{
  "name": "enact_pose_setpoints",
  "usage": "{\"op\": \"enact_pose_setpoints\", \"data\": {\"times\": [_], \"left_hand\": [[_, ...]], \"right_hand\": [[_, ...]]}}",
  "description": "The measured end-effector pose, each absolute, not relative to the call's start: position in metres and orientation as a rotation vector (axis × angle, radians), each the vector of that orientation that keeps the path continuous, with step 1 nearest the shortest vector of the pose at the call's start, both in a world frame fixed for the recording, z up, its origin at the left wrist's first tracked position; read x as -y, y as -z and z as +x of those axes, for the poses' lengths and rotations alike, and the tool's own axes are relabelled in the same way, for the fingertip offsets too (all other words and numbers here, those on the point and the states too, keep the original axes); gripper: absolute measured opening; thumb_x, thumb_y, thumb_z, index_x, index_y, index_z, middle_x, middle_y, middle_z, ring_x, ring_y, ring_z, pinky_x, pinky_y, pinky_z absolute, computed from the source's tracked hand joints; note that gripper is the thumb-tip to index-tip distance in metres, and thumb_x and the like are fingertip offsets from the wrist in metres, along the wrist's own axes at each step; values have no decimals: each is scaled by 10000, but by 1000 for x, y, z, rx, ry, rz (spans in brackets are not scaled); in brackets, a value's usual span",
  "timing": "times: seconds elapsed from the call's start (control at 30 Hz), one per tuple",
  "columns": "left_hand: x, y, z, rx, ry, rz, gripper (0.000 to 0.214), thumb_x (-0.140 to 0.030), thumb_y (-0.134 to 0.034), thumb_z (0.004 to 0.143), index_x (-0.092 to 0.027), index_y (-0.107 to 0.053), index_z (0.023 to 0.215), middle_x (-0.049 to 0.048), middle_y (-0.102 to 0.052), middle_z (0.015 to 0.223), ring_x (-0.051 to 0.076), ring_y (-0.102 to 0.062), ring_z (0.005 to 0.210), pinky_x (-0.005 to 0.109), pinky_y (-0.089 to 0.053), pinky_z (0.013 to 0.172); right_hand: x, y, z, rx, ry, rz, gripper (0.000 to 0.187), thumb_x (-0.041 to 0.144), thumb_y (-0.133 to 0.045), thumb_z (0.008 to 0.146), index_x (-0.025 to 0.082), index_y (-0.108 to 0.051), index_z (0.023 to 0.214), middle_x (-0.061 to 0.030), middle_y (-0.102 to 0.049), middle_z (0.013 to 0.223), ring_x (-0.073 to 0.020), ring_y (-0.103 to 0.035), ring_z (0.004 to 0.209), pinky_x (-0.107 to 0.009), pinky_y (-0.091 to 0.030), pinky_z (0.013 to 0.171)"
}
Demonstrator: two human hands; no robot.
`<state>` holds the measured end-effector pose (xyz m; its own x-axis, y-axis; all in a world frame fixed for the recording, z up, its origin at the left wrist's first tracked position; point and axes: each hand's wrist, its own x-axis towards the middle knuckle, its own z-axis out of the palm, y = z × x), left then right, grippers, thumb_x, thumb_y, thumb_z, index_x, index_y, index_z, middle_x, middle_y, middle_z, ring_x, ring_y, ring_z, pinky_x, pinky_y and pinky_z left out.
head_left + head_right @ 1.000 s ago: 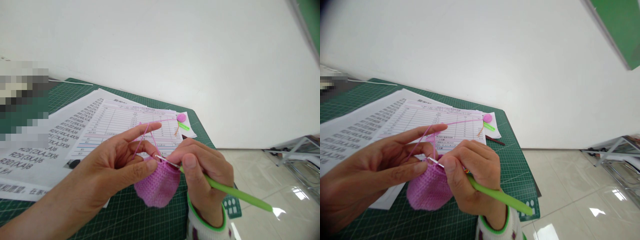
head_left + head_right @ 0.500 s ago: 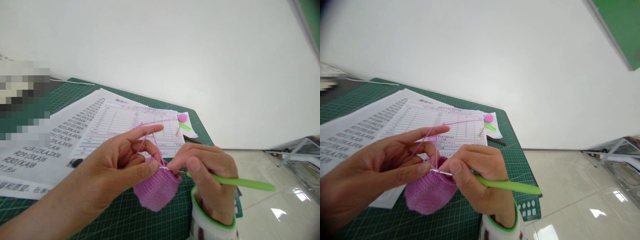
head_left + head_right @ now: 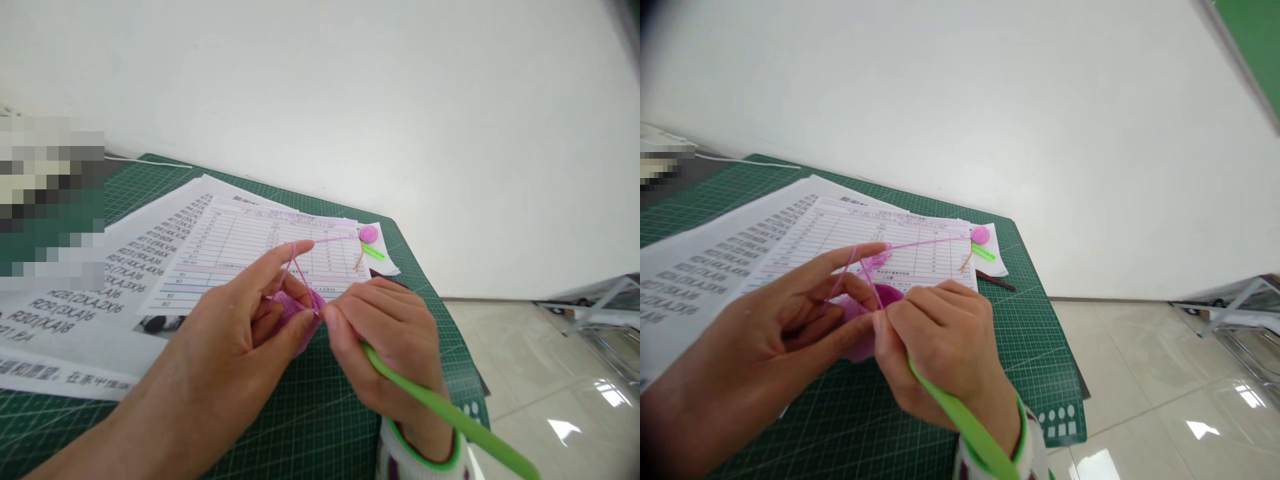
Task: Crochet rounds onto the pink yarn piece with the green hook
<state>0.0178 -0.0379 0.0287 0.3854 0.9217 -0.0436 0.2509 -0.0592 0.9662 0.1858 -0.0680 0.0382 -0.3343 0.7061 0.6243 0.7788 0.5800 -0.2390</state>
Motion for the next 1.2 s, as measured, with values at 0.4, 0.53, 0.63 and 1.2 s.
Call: {"op": "enact_pose_setpoints", "data": {"times": [0.4,0.53,0.63,1.2], "left_hand": [[35,-43,22,-834,-943,906,533,-210,-758,813,-251,-561,1307,-64,-755,777,115,-666,751,161,-525,691],[31,-44,14,-747,-795,759,417,-252,-728,848,-248,-643,1257,-29,-791,855,161,-698,911,197,-537,762],[28,-38,6,-699,-728,796,382,-247,-727,841,-297,-694,1218,-20,-787,886,194,-678,1037,217,-536,819],[25,-34,8,-766,-722,902,454,-267,-756,816,-350,-666,1253,-28,-779,825,164,-696,834,211,-533,799]], "right_hand": [[41,2,156,1650,520,-999,287,327,-398,1002,225,-434,737,20,-474,559,-139,-429,525,-320,-303,521],[47,-4,160,1681,461,-915,224,337,-419,997,216,-488,822,23,-533,585,-130,-486,533,-302,-368,536],[56,-12,165,1754,372,-906,143,290,-477,975,198,-539,886,16,-618,640,-122,-557,574,-298,-411,567],[68,-31,183,1708,-71,-882,363,65,-549,833,197,-327,579,60,-354,514,-66,-330,483,-278,-257,481]]}}
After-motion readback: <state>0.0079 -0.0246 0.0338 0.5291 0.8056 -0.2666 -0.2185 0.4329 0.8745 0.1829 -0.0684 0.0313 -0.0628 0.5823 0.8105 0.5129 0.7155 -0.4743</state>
